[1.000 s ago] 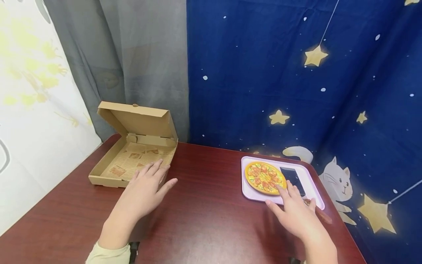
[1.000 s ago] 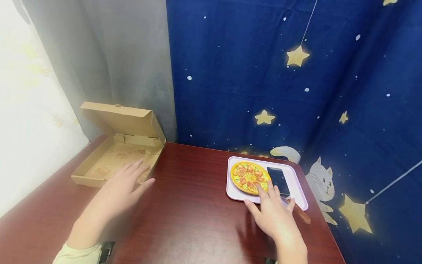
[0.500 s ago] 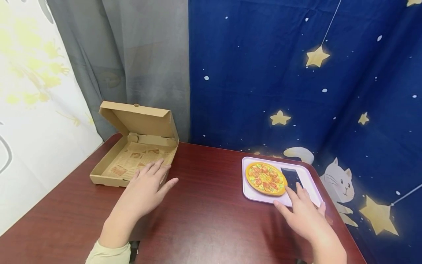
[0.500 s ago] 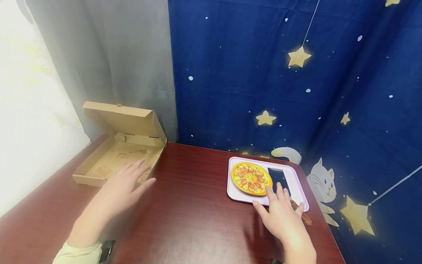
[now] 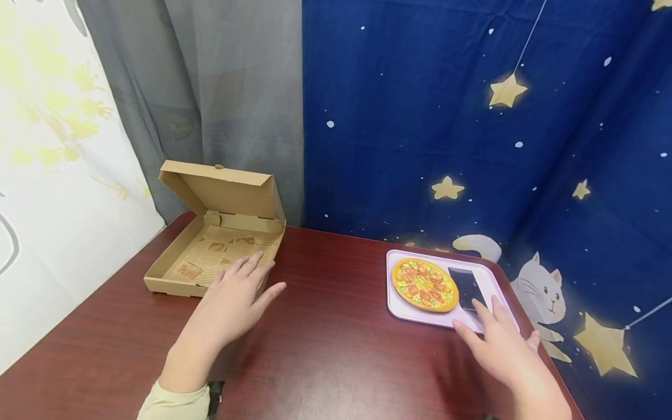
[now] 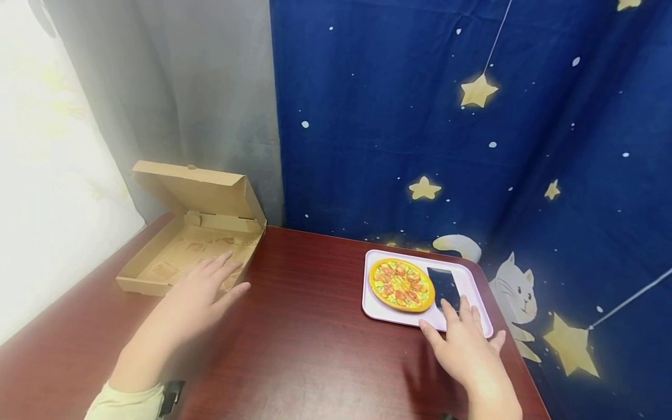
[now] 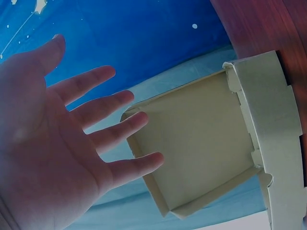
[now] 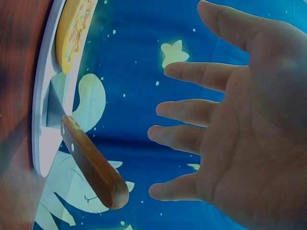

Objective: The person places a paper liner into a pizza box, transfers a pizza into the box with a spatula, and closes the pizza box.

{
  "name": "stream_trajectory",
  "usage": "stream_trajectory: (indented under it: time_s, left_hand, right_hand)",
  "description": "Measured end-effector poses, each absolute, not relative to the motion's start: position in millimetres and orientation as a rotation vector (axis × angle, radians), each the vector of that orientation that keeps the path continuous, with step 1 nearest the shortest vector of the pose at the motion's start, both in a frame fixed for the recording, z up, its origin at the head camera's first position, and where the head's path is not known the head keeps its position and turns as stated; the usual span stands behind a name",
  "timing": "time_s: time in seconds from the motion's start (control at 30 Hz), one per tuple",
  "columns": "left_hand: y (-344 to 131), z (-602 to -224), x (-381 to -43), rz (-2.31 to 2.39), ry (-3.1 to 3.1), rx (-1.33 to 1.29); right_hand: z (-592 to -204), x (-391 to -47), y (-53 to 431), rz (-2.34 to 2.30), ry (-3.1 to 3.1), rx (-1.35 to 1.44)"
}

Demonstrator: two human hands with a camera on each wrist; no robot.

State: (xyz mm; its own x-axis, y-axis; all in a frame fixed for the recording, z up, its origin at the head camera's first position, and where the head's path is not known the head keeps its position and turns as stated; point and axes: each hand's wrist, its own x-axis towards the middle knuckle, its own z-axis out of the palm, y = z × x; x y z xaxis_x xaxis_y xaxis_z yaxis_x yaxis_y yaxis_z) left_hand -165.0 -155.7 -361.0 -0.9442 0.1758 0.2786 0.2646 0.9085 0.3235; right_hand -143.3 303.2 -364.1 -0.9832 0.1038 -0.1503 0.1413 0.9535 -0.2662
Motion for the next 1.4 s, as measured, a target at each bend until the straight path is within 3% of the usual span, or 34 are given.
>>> stream_trajectory:
  time_s: [1.4]
  left_hand:
    - [-160,-359,-162,-0.523,-2.844,-0.310]
  right_hand:
    - [-370,-144,369,-0.449,2.894,0.253]
